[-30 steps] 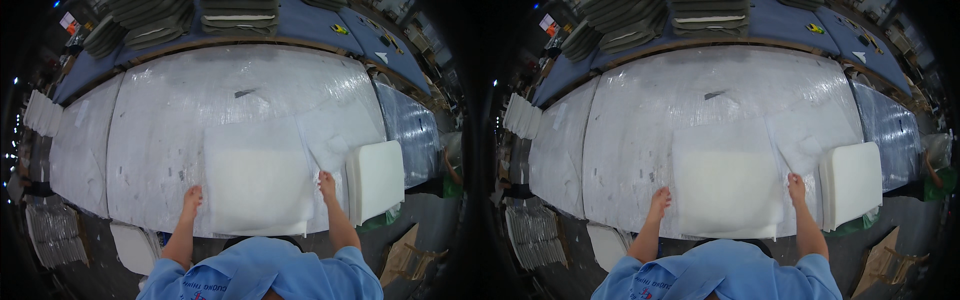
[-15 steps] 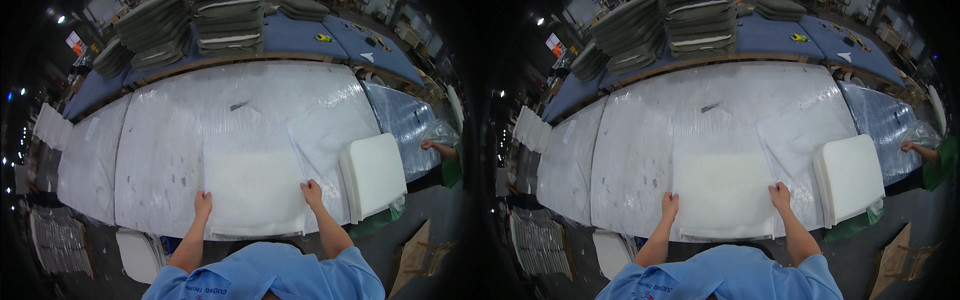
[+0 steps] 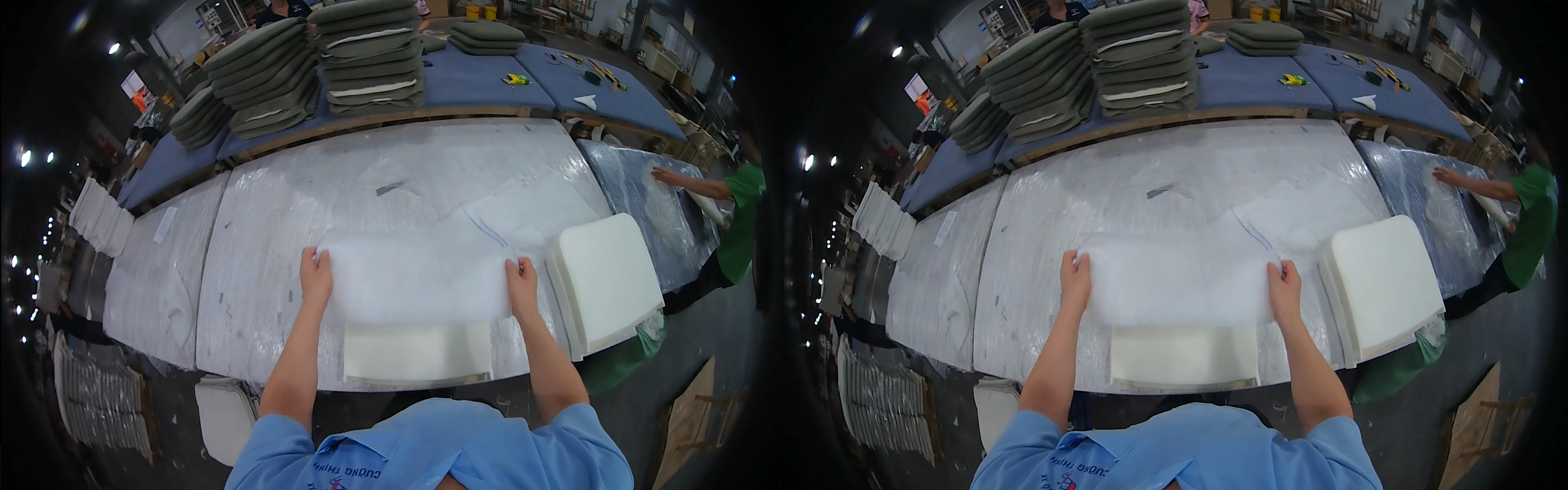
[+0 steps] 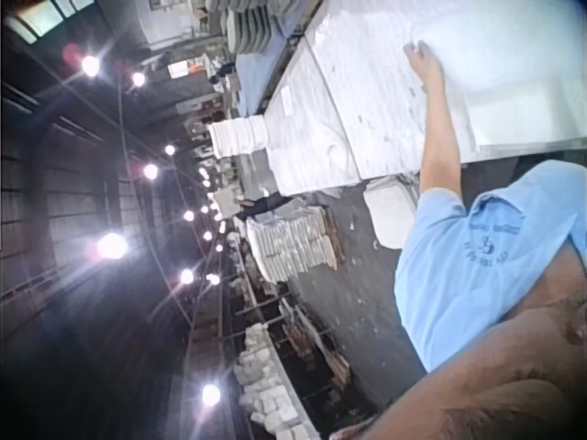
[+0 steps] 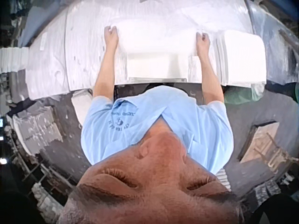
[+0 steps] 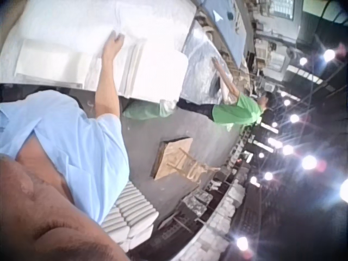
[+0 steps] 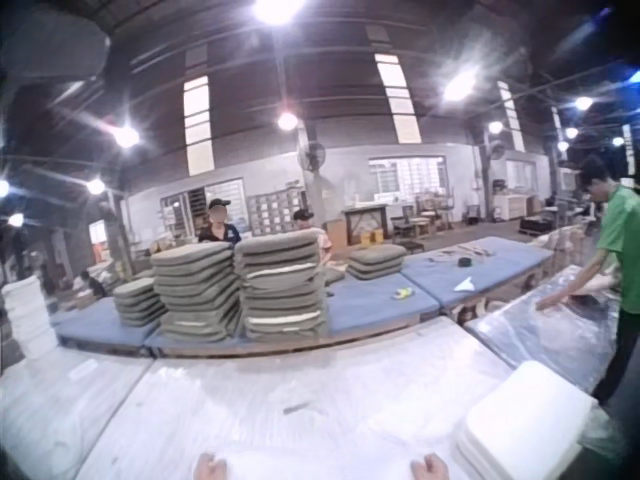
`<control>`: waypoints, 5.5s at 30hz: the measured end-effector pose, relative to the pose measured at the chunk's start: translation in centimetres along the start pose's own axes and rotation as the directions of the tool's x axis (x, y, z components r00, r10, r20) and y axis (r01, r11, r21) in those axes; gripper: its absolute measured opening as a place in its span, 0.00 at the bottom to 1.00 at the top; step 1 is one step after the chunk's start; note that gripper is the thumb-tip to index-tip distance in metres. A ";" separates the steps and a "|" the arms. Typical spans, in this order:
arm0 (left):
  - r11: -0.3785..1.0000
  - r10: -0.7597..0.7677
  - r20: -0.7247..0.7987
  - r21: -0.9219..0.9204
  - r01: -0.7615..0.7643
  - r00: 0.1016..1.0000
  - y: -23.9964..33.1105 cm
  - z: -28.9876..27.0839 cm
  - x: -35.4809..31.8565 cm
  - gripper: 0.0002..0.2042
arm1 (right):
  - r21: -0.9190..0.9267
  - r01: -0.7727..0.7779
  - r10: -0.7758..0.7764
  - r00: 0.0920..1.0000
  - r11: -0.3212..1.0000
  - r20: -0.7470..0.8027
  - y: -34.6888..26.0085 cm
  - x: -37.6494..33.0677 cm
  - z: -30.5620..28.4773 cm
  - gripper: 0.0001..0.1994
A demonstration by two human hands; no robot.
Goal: The person wraps rectangular foam pads in white fabric covers on a factory table. They pull the covers over the foam, smooth the edges, and stack the finished units. The person also handles plastic-wrapped foam and places wrapped items onto a stack.
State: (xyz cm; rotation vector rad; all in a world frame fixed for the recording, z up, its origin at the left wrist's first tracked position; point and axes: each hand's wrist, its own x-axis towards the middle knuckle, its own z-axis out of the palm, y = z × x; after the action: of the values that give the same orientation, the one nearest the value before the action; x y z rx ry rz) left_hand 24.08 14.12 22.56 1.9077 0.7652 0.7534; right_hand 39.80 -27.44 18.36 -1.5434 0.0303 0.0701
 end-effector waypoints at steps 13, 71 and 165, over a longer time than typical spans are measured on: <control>0.841 -0.537 0.081 0.130 0.525 0.840 -10.2 -0.9 -12.5 0.16 | -0.490 -0.250 0.262 0.964 0.835 -0.047 14.7 -9.3 -3.2 0.10; 0.662 -0.726 0.379 0.159 0.732 0.574 -15.8 -4.5 -11.2 0.26 | -0.646 -0.296 0.354 0.934 0.704 -0.041 13.0 -5.9 -5.1 0.23; 0.890 -0.372 0.014 0.288 0.353 0.928 -21.0 9.8 12.1 0.24 | -0.710 -0.152 -0.050 0.966 0.688 -0.255 12.8 15.8 5.9 0.18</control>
State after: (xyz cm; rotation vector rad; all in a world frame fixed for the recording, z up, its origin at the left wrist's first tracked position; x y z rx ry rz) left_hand 34.80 26.40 2.10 1.9442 1.1968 0.3562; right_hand 54.58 -20.75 4.76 -2.3562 0.2851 -0.0894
